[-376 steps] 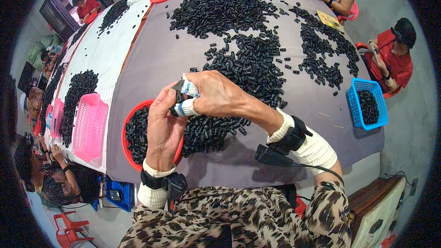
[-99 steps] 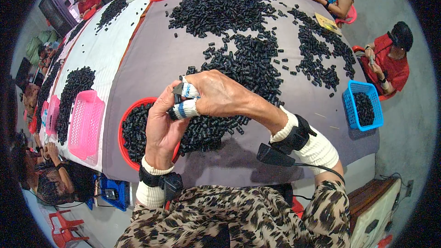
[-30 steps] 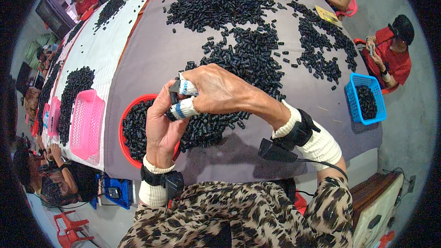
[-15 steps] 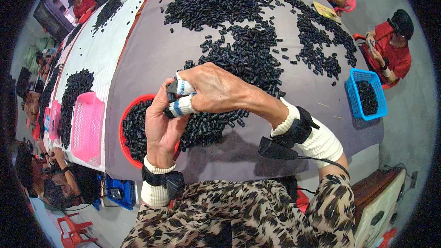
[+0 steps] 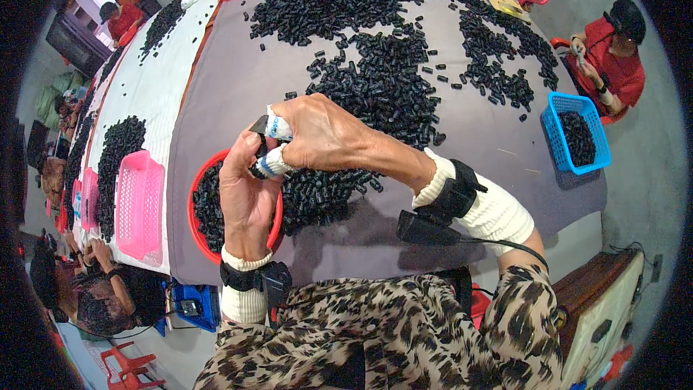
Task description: The recorder is shown picking up small black shoe components and assembling them into a bundle.
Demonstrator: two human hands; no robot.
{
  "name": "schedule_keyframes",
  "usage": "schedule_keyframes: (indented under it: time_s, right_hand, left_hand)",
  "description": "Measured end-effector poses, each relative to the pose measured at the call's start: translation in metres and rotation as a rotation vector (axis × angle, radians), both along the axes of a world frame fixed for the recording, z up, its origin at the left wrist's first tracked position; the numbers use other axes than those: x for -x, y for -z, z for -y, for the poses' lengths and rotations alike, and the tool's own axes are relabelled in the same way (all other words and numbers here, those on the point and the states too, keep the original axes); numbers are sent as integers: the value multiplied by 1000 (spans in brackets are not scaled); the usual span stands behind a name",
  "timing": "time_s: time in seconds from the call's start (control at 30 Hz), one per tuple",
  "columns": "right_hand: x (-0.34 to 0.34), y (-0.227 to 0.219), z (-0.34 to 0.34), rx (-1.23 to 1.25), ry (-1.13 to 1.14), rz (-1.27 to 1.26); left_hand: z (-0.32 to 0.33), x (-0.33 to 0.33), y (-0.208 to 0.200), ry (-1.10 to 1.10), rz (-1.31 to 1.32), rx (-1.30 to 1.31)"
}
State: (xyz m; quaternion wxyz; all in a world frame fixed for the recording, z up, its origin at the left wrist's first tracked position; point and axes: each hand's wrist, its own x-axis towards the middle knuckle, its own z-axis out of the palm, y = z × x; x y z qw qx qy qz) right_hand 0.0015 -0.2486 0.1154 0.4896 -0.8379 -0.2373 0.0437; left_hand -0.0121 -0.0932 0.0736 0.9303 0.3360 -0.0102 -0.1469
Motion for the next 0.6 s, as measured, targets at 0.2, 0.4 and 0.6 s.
schedule_keyframes:
  time_s: [0.2, 0.4, 0.6]
  right_hand:
    - [-11, 18, 2, 0, 5, -15]
    - [-15, 26, 14, 36, 64, -146]
    - [-12, 38, 38, 28, 153, -133]
  left_hand:
    - [-12, -1, 1, -133, 48, -148]
    - [-91, -1, 32, -564, 199, -938]
    - [-47, -8, 57, -258, 290, -1069]
